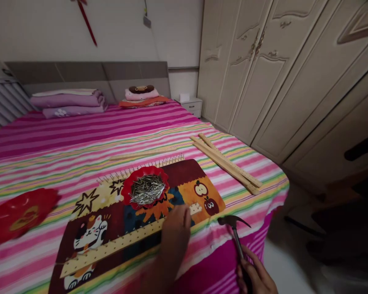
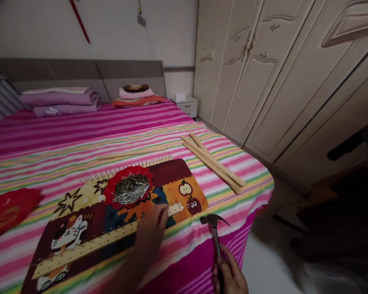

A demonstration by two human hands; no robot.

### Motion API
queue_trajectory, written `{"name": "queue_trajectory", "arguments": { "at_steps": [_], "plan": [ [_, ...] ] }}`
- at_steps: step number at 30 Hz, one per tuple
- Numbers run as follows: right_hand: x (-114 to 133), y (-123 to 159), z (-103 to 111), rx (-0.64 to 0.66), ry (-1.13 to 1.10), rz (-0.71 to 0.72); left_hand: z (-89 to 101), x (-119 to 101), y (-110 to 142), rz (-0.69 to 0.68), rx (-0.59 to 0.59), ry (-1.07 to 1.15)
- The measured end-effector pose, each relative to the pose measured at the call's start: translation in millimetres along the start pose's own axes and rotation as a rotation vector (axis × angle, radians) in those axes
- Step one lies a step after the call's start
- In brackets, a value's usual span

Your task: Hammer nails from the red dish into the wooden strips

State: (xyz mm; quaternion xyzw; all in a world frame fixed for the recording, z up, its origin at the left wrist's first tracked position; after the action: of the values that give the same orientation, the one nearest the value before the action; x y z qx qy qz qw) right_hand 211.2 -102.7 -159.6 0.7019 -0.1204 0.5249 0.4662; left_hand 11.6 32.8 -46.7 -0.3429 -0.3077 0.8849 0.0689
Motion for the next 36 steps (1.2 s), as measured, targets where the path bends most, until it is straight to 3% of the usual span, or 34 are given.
{"name": "queue_trajectory", "arguments": {
  "at_steps": [4,7,10,15,21,25,30,36],
  "plan": [
    [5,-1,-3,0.019,-0.004,0.044,30.0,40,-52,0.090,0.045,-0.304],
    [4,-1,-5,0.027,-0.005,0.054,28.3,70,-76,0.146,0.223,-0.500],
    [3,0,-6,0.029,-0.009,0.049,17.4,86,-83,0.185,0.319,-0.527],
    [4,0,-7,0.020,-0.025,0.047,11.1,93,-83,0.230,0.298,-0.489],
    [0,-3,-6,0.038,-0.026,0.019,24.2,107,-83,0.307,0.252,-0.405],
    [-1,-5,-6,0.059,-0.029,0.042,32.8,120,-79,0.473,0.145,-0.147],
    [0,-6,-7,0.086,-0.025,0.072,39.1,105,-64,0.683,0.112,0.305],
    [-2,-9,-9,0.099,-0.009,0.078,47.5,58,-35,0.635,0.142,0.325]
  ]
}}
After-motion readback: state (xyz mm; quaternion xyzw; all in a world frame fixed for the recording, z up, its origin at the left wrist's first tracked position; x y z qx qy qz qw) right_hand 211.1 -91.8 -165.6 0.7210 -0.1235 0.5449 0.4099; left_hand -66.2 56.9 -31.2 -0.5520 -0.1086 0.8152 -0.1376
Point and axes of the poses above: each hand's wrist, its own y-axis away from the middle knuckle, its own z-axis out of the back of the hand, x = y × z, the point moved 6 cm from there along -y, towards the middle knuckle, and after that the axes turned 15 degrees about -x, right-handed, at the moved point
